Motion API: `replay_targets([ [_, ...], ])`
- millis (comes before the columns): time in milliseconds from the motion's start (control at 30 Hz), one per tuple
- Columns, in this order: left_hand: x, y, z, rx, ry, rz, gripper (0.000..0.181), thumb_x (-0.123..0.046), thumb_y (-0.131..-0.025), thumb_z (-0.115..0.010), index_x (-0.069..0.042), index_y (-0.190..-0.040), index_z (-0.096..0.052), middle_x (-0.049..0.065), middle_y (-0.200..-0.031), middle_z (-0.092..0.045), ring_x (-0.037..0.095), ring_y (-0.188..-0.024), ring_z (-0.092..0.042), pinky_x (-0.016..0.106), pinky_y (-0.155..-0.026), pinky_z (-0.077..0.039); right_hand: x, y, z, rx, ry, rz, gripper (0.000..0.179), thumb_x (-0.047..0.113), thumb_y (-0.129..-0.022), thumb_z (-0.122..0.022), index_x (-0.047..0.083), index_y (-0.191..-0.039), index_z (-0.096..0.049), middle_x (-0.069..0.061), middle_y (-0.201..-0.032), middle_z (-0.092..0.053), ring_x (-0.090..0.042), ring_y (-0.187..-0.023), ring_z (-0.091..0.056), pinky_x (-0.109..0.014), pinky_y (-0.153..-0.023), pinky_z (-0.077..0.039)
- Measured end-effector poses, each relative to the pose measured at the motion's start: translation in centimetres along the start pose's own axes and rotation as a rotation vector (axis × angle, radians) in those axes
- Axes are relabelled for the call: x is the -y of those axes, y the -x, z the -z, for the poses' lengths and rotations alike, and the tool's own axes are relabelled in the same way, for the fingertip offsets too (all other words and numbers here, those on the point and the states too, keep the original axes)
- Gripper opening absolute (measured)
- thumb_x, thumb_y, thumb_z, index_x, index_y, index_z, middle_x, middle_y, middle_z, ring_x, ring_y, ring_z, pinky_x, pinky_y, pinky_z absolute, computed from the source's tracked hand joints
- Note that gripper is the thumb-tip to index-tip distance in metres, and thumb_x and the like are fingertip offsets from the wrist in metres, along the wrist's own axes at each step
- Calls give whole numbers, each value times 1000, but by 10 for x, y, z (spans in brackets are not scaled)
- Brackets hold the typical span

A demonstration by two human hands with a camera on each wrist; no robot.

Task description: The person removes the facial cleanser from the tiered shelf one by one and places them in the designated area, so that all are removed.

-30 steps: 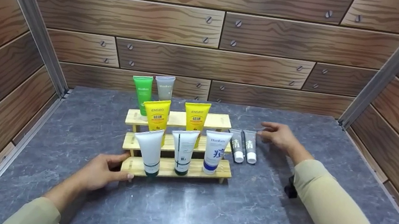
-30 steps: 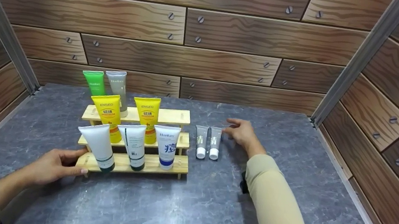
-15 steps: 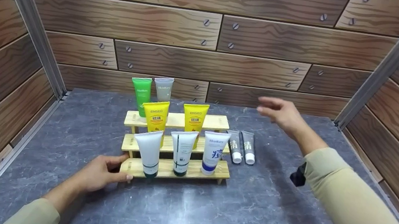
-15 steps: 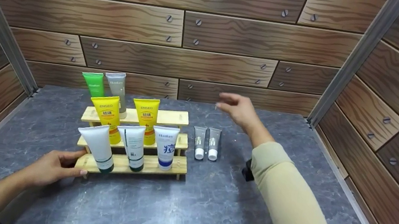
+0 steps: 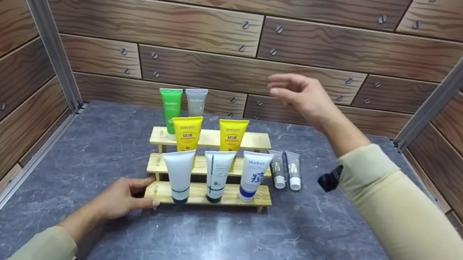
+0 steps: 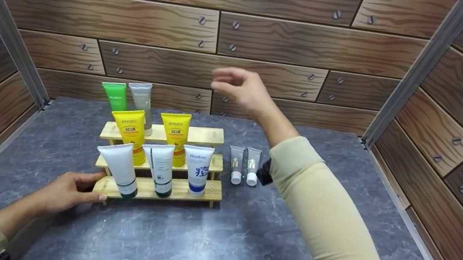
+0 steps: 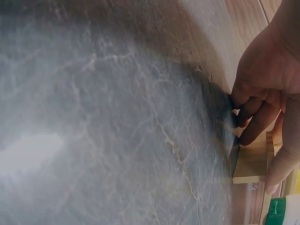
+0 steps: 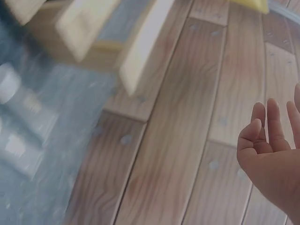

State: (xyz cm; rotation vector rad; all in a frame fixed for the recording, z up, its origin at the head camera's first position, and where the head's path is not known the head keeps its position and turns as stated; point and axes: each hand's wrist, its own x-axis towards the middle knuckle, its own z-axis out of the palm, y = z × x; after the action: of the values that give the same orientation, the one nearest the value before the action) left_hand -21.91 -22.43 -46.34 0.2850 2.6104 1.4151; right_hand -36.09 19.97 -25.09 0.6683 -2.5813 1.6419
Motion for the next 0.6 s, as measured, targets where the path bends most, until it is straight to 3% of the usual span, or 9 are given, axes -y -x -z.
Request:
replay_targets([
  [300,1,0,0,-6,-1,2,79,-33,-89,-88,3,-150,-53,24,-153,-53,43,-143,-50,58,-121,-34,33,-21,-35,69,-65,68,37,16,-101,-76,11,-137,-71,-9,-131,-73,-25,-118,-68,-33,-96,-57],
  [600,3,0,0,-4,12,-33,77,-28,-90,-88,7,-149,-52,24,-152,-53,40,-142,-52,55,-120,-36,43,-36,-63,126,-98,85,36,10,-99,-77,7,-135,-72,-12,-129,-74,-22,-116,-70,-34,-101,-56],
])
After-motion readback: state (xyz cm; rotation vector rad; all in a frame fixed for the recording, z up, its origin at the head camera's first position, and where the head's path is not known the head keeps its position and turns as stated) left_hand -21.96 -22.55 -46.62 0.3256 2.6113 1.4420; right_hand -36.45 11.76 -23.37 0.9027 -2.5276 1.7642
